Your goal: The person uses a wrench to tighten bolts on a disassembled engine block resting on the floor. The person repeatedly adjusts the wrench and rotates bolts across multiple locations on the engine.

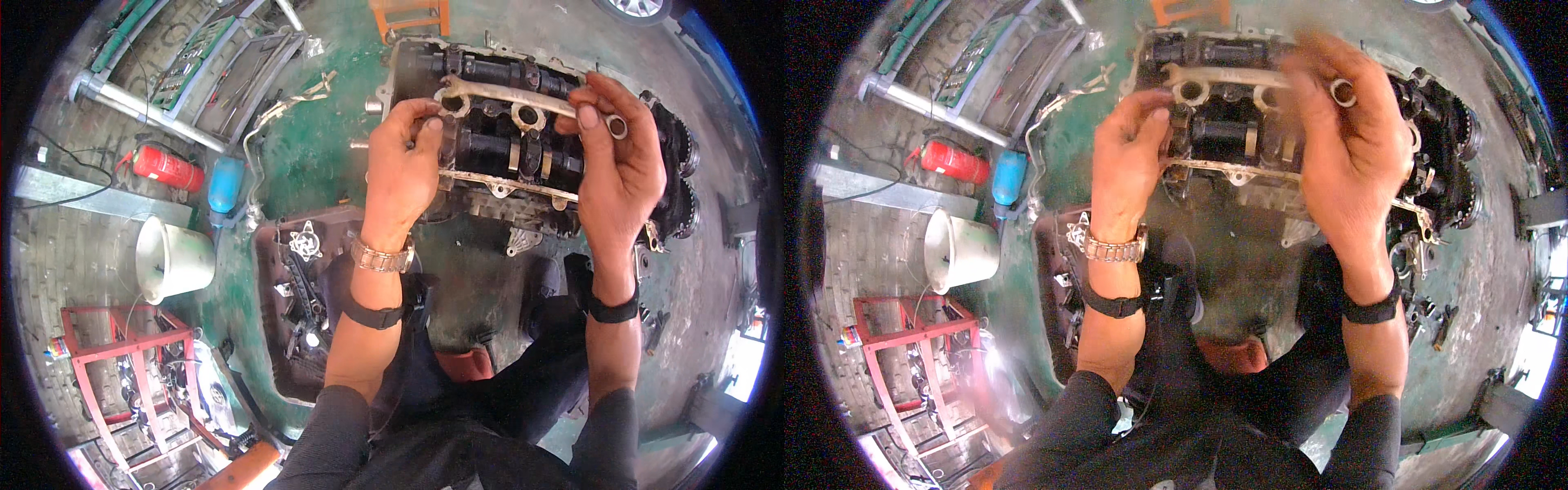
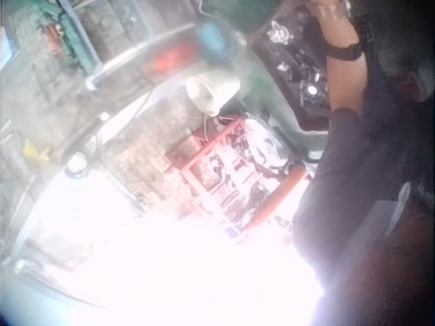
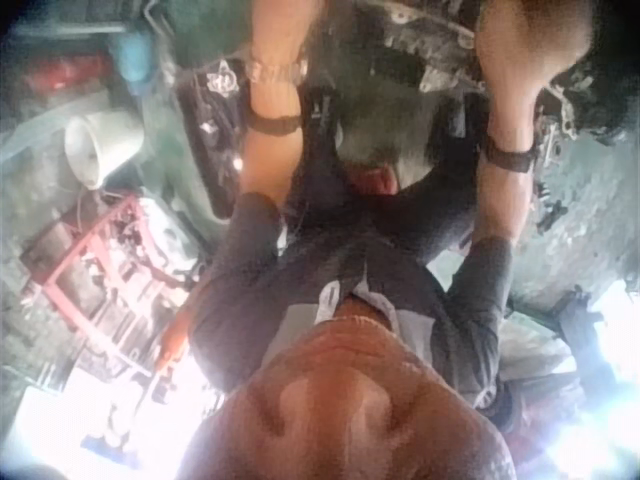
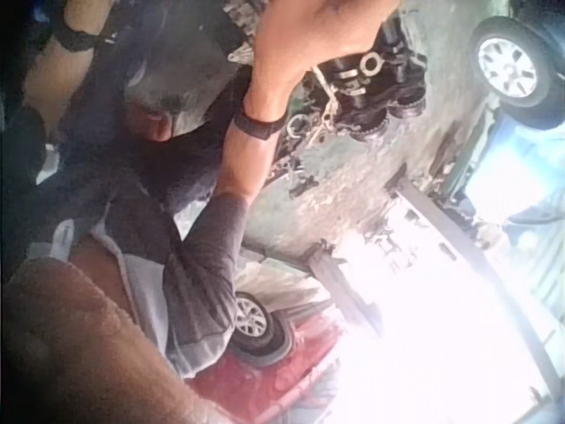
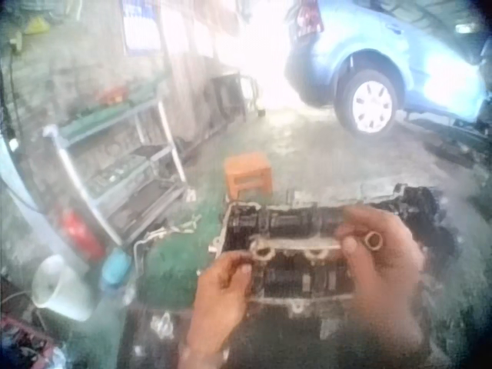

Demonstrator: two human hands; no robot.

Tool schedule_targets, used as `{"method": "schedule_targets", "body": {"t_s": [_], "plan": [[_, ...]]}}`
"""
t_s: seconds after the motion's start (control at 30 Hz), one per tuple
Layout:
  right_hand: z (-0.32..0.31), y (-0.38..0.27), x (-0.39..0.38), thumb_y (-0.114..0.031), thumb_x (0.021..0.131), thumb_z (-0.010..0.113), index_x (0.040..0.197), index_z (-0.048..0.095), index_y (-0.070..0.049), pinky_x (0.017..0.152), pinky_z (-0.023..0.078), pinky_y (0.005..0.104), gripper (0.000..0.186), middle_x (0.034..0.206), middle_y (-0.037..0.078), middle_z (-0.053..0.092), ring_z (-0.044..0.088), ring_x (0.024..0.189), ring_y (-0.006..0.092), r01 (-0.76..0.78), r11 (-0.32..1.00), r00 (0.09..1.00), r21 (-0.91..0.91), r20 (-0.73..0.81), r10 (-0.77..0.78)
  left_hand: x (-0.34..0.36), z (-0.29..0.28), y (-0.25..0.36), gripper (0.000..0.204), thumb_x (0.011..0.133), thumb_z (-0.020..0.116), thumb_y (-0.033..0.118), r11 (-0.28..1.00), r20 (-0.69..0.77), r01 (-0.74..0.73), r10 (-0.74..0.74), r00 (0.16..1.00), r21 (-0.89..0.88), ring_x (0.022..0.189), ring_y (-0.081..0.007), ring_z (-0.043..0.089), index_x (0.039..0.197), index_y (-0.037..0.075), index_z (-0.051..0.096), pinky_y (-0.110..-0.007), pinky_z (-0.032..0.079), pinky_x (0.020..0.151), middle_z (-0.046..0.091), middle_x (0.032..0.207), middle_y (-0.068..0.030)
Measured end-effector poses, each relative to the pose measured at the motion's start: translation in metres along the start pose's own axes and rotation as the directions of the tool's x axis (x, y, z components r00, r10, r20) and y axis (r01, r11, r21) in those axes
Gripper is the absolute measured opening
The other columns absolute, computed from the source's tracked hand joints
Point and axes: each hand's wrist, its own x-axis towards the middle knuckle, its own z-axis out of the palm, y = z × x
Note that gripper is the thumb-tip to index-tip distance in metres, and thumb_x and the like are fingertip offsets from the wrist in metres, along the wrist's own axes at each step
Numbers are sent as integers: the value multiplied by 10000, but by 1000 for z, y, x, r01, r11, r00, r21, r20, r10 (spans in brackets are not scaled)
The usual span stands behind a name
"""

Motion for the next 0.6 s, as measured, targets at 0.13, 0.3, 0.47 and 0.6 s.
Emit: {"method": "schedule_targets", "body": {"t_s": [0.13, 0.3, 0.47, 0.6], "plan": [[-21, -8, -4, 10, 929, 574, 1184, 576, 35, 730, 542, 249, 257, 1009, 92, 658, 624, 865, 115, -100, 984, 994, 149, -28, 105, -3, 0, 7, 237, 907, 597, 69, 956, 17, -94, 93, 995, 277, 827, -132, 615, 1121, -25, 637, -284, 492, 766, 700, 966, -102], [-43, -5, -12, -2, 939, 561, 1172, 573, 36, 714, 542, 249, 236, 1003, 95, 655, 627, 827, 118, -225, 948, 974, 227, 18, 227, -4, 7, 13, 176, 882, 620, 68, 872, -18, -130, 158, 987, 472, 800, -148, 640, 1026, -11, 685, -278, 491, 770, 703, 887, -140], [-50, 2, -21, 19, 926, 566, 1160, 580, 21, 721, 559, 254, 234, 1037, 78, 628, 628, 873, 130, -258, 932, 966, 254, 55, 252, -4, 14, 14, 173, 862, 651, 89, 854, -84, -110, 176, 981, 509, 727, -145, 630, 1000, -6, 695, -283, 489, 714, 698, 820, -131], [-45, 4, -28, 36, 913, 574, 1141, 588, 27, 737, 571, 257, 229, 1052, 78, 618, 630, 925, 133, -307, 902, 952, 304, 105, 289, -3, 19, 12, 141, 830, 666, 60, 849, -126, -148, 243, 962, 508, 645, -184, 634, 951, -4, 698, -300, 485, 633, 681, 757, -154]]}}
